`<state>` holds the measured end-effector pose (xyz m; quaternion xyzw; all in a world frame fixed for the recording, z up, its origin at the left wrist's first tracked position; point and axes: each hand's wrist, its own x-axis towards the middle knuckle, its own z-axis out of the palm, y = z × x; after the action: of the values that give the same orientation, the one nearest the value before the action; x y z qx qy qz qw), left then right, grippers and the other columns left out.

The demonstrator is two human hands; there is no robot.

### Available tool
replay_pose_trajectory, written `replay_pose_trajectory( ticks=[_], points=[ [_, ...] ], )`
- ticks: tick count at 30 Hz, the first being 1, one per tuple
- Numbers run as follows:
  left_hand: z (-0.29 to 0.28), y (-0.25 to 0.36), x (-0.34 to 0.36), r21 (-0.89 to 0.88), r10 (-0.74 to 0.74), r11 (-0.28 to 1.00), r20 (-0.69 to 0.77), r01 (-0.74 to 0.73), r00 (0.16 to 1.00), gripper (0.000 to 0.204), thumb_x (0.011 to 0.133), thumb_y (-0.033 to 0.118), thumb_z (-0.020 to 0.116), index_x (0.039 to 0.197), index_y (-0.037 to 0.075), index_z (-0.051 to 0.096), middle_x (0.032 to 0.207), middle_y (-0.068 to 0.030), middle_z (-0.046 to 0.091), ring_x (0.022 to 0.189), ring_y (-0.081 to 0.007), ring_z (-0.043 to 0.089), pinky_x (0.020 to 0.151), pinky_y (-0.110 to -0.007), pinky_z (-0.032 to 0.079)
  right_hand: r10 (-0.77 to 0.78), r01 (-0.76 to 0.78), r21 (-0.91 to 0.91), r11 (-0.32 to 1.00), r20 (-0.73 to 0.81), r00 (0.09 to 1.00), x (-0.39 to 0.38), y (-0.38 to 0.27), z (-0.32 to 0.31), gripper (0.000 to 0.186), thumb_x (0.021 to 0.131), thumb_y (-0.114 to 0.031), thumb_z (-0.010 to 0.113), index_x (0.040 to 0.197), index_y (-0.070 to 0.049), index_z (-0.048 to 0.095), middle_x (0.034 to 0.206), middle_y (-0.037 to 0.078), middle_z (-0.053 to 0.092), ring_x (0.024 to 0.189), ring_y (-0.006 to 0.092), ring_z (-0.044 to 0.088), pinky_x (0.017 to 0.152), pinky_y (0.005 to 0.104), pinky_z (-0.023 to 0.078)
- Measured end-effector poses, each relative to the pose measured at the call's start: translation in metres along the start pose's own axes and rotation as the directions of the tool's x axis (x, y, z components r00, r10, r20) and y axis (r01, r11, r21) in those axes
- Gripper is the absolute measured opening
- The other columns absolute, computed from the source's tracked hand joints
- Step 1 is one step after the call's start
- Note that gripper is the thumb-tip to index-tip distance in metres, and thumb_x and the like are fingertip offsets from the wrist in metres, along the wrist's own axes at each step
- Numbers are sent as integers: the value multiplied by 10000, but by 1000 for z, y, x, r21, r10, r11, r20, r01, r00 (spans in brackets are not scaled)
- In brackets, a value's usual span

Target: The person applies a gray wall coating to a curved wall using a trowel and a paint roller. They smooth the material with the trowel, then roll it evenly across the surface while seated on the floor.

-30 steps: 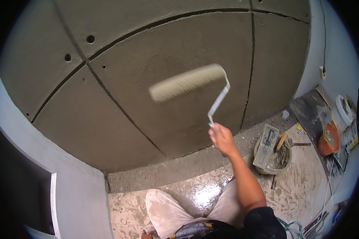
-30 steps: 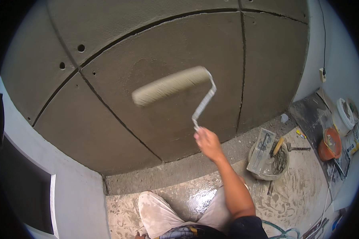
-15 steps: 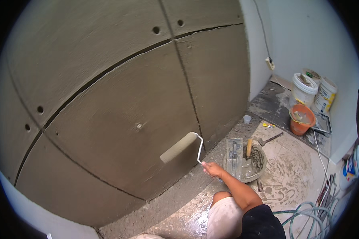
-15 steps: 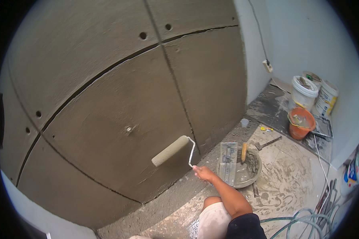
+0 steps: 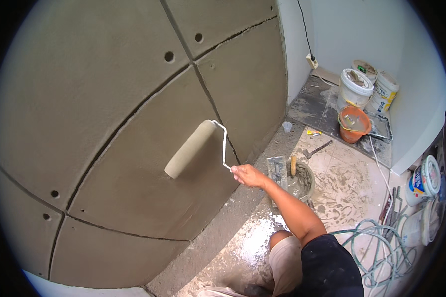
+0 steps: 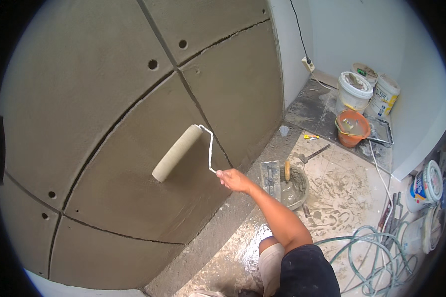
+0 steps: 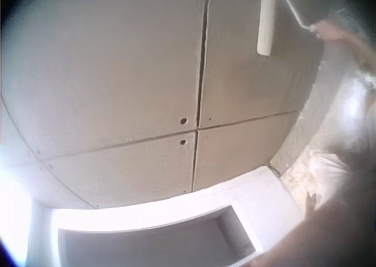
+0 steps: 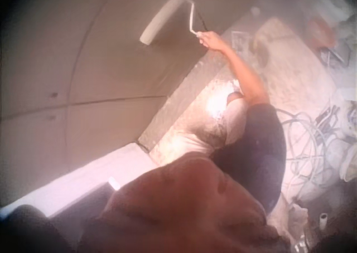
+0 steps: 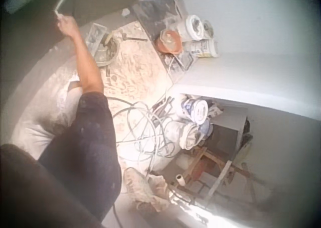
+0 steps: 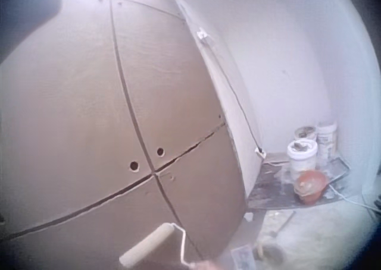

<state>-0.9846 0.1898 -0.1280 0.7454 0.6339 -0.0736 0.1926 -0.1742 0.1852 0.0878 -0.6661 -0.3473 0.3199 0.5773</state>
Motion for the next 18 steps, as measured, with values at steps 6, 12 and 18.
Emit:
replay_pose_trajectory(
  ticks=[6,12,18],
  points=[
    [-89,-17,-58,13,37,999,14,-37,999,897,937,518,580,1538,-63,255,1191,-349,643,1151,-467,616,1006,-448,490,154,-156,85,984,27,988,-37,-123,-19,591,1024,-602,458,858,-52,597,594,-11,488,442,82,449,410,245,355],
    [-176,9,-90,-87,115,990,81,-108,990,840,897,341,680,1504,-113,319,1290,-363,563,1185,-424,592,1045,-436,461,370,-360,146,921,-49,928,-176,-167,-12,566,1043,-537,469,803,-39,591,608,10,519,442,114,459,430,283,374],
    [-236,40,-97,-409,17,907,278,103,961,839,862,27,689,1567,-40,240,1196,-179,683,976,-251,645,883,-290,494,681,-627,287,724,-157,715,-336,-175,-72,544,1046,-504,487,839,-11,586,583,27,497,393,126,430,386,294,358]
  ],
)
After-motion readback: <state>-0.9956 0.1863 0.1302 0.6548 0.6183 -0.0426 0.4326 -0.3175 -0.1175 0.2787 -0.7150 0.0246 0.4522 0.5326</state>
